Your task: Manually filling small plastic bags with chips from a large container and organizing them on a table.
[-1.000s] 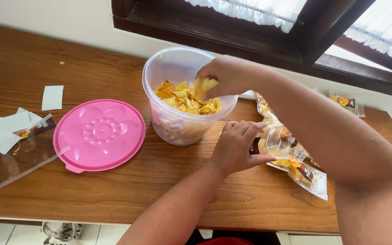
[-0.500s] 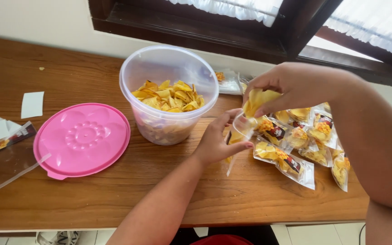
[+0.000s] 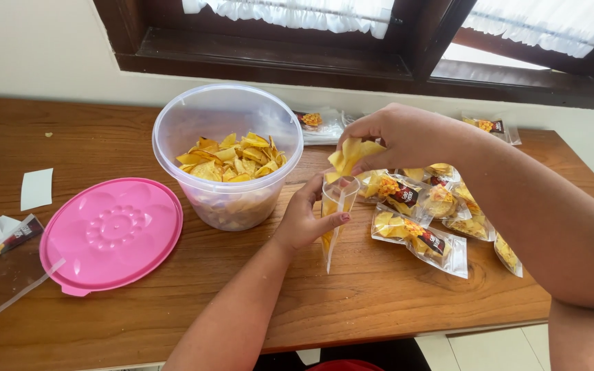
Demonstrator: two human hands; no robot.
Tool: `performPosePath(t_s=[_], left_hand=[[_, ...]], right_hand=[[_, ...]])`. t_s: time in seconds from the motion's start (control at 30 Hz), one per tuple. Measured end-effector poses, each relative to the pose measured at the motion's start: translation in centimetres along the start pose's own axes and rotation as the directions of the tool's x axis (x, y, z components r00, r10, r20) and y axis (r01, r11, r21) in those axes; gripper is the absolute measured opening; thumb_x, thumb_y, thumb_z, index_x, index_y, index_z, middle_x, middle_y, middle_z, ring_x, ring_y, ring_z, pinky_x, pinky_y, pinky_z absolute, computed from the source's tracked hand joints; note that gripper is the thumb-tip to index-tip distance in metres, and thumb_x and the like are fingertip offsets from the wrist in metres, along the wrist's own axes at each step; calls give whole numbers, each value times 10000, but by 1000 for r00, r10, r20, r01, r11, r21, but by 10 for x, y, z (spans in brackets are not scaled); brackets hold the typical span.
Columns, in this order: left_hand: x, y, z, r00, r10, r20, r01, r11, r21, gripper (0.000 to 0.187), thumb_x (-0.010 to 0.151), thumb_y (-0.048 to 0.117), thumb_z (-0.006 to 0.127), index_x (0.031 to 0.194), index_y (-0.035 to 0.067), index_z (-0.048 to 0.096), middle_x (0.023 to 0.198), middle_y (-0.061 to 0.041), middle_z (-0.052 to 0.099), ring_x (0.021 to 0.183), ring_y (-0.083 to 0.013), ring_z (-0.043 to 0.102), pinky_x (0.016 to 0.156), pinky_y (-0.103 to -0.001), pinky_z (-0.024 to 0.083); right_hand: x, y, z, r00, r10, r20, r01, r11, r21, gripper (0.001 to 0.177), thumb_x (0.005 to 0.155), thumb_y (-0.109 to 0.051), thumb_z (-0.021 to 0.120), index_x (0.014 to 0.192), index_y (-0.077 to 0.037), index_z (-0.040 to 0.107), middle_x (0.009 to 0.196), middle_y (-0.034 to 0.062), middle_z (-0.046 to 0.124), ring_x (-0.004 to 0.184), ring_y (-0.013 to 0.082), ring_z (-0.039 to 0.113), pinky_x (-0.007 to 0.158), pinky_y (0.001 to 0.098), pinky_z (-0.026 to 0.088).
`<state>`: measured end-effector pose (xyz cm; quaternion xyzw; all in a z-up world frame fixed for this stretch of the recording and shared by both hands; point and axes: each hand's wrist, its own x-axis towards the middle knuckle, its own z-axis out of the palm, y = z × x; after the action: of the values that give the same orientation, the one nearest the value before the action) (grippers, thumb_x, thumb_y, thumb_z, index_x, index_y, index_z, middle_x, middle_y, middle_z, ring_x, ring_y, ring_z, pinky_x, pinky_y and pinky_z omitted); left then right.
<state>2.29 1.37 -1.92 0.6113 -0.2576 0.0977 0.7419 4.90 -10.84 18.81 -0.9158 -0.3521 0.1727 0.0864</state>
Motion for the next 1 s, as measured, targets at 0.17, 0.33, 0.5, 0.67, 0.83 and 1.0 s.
performPosePath(t_s=[0.17, 0.33, 0.5, 0.67, 0.83, 1.0], left_hand=[[-1, 11, 0, 999, 37, -1, -37, 999, 25, 586, 651, 249, 751, 1158, 103, 496, 988, -66, 582, 959, -171, 501, 891, -409, 366], [0, 8, 2, 999, 39, 5, -39, 999, 25, 596, 632, 271, 769, 1154, 140, 511, 980, -14, 596, 945, -126, 512, 879, -354, 370], [1, 18, 1, 998, 55, 8, -55, 998, 37, 562, 622, 281, 771, 1100, 114, 528, 943, -74, 586, 916, -206, 535, 878, -413, 378], [1, 25, 6, 995, 87, -58, -82, 994, 74, 578, 642, 273, 752, 1128, 90, 500, 980, -92, 579, 940, -211, 526, 872, -429, 384], [-4, 25, 11, 956, 161, -245, -93, 960, 265, 699, 650, 286, 752, 1182, 2, 397, 1014, -160, 543, 962, -313, 522, 858, -475, 377], [-8, 16, 22, 885, 255, -391, -9, 847, 532, 849, 584, 316, 781, 1226, 27, 306, 1058, -194, 462, 1010, -389, 465, 910, -522, 323]], right_hand=[[-4, -4, -4, 998, -13, -62, 13, 1000, -3, 278, 713, -213, 680, 960, -91, 639, 861, 93, 652, 721, 250, 645, 681, 318, 539], [1, 1, 4, 999, -44, -18, 42, 995, -90, 254, 711, -269, 675, 938, -156, 662, 867, 22, 671, 673, 163, 620, 665, 276, 525], [1, 4, 10, 989, -148, -1, 147, 985, -88, 208, 684, -144, 680, 877, -70, 649, 851, 78, 653, 825, 216, 641, 713, 325, 542], [-8, 2, 16, 954, -256, -158, 244, 965, -91, 190, 732, -208, 642, 870, -78, 652, 862, 88, 637, 855, 245, 625, 714, 338, 534], [-12, 21, 63, 869, -294, -398, 300, 953, -50, 351, 753, -334, 627, 975, -64, 602, 1009, 119, 573, 961, 302, 559, 718, 393, 511], [-5, 39, 161, 692, 47, -721, 407, 799, 442, 487, 877, -371, 335, 1260, -71, 347, 1184, 183, 411, 1054, 345, 464, 772, 455, 491]])
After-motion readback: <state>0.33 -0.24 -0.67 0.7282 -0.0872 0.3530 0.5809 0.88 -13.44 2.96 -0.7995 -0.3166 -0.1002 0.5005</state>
